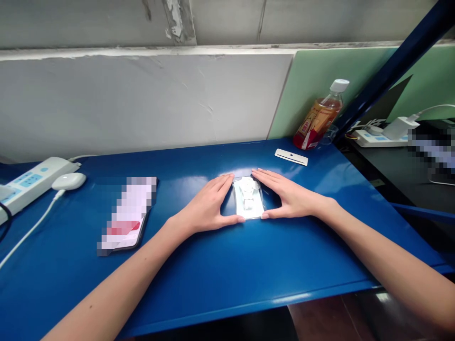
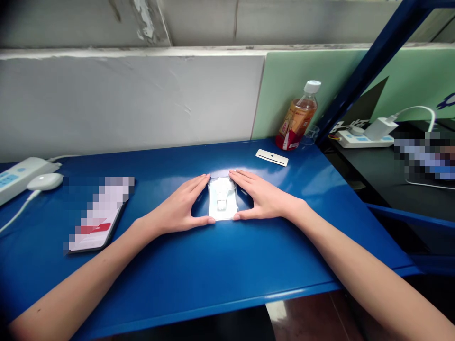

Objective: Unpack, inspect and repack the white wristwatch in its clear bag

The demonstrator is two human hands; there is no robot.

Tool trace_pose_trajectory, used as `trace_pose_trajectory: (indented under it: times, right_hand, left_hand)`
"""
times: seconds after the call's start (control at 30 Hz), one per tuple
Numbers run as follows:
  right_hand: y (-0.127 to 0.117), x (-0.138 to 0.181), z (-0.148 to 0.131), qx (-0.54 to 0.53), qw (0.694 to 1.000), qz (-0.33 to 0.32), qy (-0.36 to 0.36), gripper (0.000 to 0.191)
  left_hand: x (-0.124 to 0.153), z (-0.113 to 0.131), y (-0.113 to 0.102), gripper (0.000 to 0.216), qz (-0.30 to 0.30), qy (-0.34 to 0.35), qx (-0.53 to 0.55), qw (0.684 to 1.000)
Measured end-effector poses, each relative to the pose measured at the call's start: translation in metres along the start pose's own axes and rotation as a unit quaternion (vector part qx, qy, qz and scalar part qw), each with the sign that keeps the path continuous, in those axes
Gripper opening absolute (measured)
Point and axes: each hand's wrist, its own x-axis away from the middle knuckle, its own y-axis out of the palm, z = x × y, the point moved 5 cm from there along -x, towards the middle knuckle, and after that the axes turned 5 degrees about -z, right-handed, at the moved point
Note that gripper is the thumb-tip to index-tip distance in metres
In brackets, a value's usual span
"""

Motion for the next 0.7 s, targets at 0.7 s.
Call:
trace_pose_trajectory:
  times: [0.7]
  right_hand:
    - [0.0036,-0.0023,0.0007,0.012,1.000,-0.027,-0.003,0.099]
  left_hand:
    - [0.0000,-0.0013,0.0038,0.103,0.024,-0.008,-0.009,1.000]
